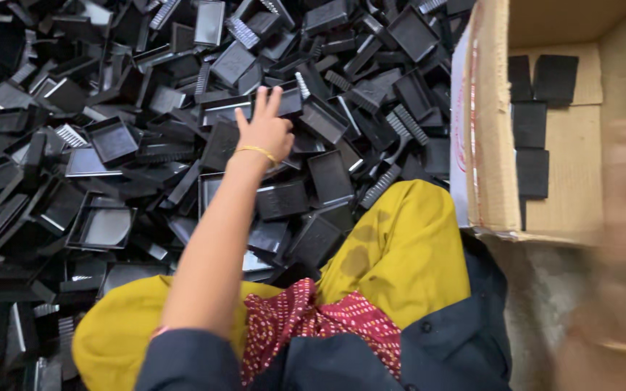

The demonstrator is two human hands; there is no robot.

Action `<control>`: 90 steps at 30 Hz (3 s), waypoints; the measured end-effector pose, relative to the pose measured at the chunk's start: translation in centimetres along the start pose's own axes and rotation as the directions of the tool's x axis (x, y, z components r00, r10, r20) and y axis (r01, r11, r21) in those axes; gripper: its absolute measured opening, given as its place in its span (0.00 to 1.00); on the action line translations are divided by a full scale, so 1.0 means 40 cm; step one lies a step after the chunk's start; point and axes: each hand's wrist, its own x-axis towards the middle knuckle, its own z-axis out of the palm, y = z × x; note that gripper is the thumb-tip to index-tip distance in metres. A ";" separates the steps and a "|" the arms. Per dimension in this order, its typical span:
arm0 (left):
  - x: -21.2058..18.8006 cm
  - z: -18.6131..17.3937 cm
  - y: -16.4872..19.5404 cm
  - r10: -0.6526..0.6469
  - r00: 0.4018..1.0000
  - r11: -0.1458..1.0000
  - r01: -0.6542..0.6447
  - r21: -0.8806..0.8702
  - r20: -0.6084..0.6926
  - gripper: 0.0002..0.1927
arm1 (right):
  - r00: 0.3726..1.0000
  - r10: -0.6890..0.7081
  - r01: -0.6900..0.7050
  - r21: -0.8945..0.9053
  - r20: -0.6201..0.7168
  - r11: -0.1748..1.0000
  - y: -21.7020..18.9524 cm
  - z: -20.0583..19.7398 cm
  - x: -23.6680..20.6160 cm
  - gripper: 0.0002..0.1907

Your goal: The person sits on the floor among a large pile of black plastic boxes, picks up bases and lids one at a time, fits lids onto the bases, and places some assembled boxes into a cardboard box. They continue fitting lids onto bases throughout the episode.

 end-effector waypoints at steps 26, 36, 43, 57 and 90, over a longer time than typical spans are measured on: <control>-0.380 0.161 0.182 -0.086 0.965 -0.895 0.034 -0.445 0.246 0.26 | 0.736 0.177 -0.486 0.328 0.654 0.810 -0.269 0.346 -0.270 0.23; -0.405 0.190 0.246 -0.222 0.963 -0.708 -0.051 -0.704 0.153 0.23 | 0.484 0.421 -0.774 0.151 0.767 0.615 -0.219 0.349 -0.360 0.32; -0.388 0.186 0.304 -0.274 0.957 -0.436 -0.036 -0.899 0.095 0.25 | 0.398 0.349 -0.917 0.377 0.848 0.132 -0.232 0.319 -0.384 0.35; -0.407 0.021 0.192 -0.382 0.772 0.732 -0.083 -0.676 -0.508 0.25 | 0.423 0.237 -0.905 0.422 0.875 0.056 -0.265 0.312 -0.358 0.19; -0.604 0.313 0.027 -0.435 0.811 0.900 0.371 0.230 0.390 0.12 | 0.785 0.304 -0.552 0.387 0.540 0.738 -0.182 0.584 -0.365 0.11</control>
